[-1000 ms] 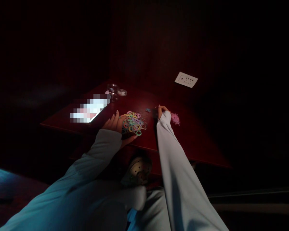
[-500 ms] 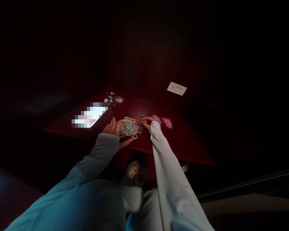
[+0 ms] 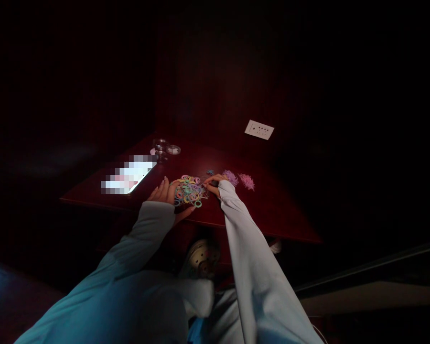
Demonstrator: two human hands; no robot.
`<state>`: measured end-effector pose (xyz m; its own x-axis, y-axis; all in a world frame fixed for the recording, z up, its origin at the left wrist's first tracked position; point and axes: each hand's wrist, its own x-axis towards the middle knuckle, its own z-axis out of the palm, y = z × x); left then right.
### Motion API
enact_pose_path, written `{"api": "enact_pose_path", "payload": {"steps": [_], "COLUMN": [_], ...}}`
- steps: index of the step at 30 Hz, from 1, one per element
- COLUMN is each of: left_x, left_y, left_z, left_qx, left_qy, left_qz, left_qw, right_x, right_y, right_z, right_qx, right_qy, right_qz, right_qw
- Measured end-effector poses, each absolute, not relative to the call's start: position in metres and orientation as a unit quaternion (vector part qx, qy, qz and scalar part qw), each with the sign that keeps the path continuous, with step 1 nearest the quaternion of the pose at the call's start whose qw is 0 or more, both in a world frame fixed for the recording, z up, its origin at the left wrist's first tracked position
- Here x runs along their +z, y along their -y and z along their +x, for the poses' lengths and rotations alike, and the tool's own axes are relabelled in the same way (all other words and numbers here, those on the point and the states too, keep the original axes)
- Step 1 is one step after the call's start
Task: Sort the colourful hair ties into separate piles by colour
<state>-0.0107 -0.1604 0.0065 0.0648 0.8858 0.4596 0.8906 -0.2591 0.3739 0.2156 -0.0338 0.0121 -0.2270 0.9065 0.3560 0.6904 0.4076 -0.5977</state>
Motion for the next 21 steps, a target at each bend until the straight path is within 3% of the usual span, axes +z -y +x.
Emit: {"api": "enact_pose_path", "payload": {"steps": [8,13,21], "left_x": [0.004,0.001,-0.009], "left_y": [0.159,0.156,0.149], "left_z": [-0.01,-0.01,-0.005], "left_qx": [-0.318,-0.322,-0.339], "left_qy": [0.616,0.613,0.622], "left_qz": [-0.72,-0.722,-0.706], "left_qw": [0.005,0.008,0.024], "right_x": [0.009,0.011,0.011], "right_y": [0.024,0.02,0.003], "right_z": [0.221,0.229,0.228], "right_qx": [0.186,0.154,0.034], "right_qy": [0.728,0.647,0.669], "right_qz": [-0.509,-0.582,-0.637], "right_qw": [0.42,0.468,0.382]}}
